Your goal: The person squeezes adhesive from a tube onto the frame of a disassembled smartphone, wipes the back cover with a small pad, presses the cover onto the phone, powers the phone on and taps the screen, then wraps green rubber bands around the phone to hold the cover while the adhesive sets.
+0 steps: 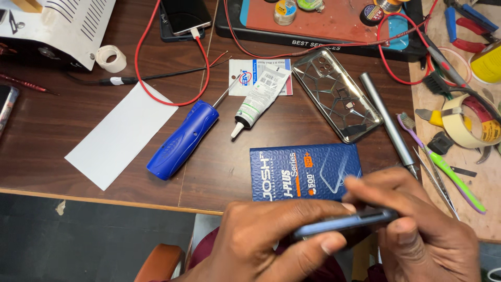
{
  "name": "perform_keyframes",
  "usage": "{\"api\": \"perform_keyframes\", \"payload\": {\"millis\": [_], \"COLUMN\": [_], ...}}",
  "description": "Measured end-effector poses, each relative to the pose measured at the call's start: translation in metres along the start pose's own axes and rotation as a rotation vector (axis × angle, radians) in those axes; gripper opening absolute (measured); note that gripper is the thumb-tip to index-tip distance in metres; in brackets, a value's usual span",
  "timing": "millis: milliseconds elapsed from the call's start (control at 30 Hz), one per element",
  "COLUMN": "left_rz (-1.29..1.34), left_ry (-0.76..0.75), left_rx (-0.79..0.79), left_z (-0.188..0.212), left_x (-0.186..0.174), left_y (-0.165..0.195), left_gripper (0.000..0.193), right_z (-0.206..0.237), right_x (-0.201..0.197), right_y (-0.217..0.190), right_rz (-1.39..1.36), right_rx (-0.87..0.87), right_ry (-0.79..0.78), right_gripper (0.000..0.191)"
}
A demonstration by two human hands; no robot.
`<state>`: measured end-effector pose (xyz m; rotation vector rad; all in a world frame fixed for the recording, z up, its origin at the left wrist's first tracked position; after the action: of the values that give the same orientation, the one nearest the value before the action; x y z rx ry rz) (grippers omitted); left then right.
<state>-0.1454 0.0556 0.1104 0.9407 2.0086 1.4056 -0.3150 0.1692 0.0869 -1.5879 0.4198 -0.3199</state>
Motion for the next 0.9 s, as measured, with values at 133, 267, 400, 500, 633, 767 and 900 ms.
{"api": "perform_keyframes", "payload": {"millis": [133,267,400,500,633,767,900], "left_rz": [0.196,0.271,0.487,0.4,0.755,0.906,0.909], "left_ry": [0.228,0.427,0.453,0.248,0.118,0.185,0.286], "left_rx": [-0.088,-0.21,-0.39,-0.158,-0.217,-0.198,-0.235], "left_z": [0.001,0.005,0.001,-0.018,-0.025,-0.026,-0.021], "left_x": [-0.018,-0.038,-0.029,-0.018,0.019,0.03,0.022], "left_y": [-0.01,-0.032,-0.054,-0.037,-0.038,-0.047,-0.055], "left_gripper": [0.034,0.036,0.045,0.062,0.092,0.109,0.11], "right_z": [0.012,0.026,0.041,0.035,0.019,0.009,0.007], "right_x": [-0.016,-0.037,-0.054,-0.035,-0.01,0.014,-0.008], "right_y": [0.044,0.086,0.114,0.105,0.087,0.061,-0.001], "right_rz": [0.199,0.244,0.003,-0.424,-0.59,-0.586,0.457], "right_rx": [0.222,0.373,0.613,0.57,0.583,0.602,0.048], "right_ry": [-0.034,-0.044,0.061,-0.121,-0.184,-0.182,0.298], "right_gripper": [0.061,0.04,0.026,0.033,0.031,0.038,0.043]}}
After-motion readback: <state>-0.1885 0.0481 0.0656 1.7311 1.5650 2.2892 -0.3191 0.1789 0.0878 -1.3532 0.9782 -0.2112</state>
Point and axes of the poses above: each hand's wrist, its own z-axis away from the middle knuckle, its own x-axis out of the palm, y = z × x, the point moved 7 cm from there along -z, towards the middle knuckle, and after that the axes turned 7 degrees about x, right-handed, at the moved point
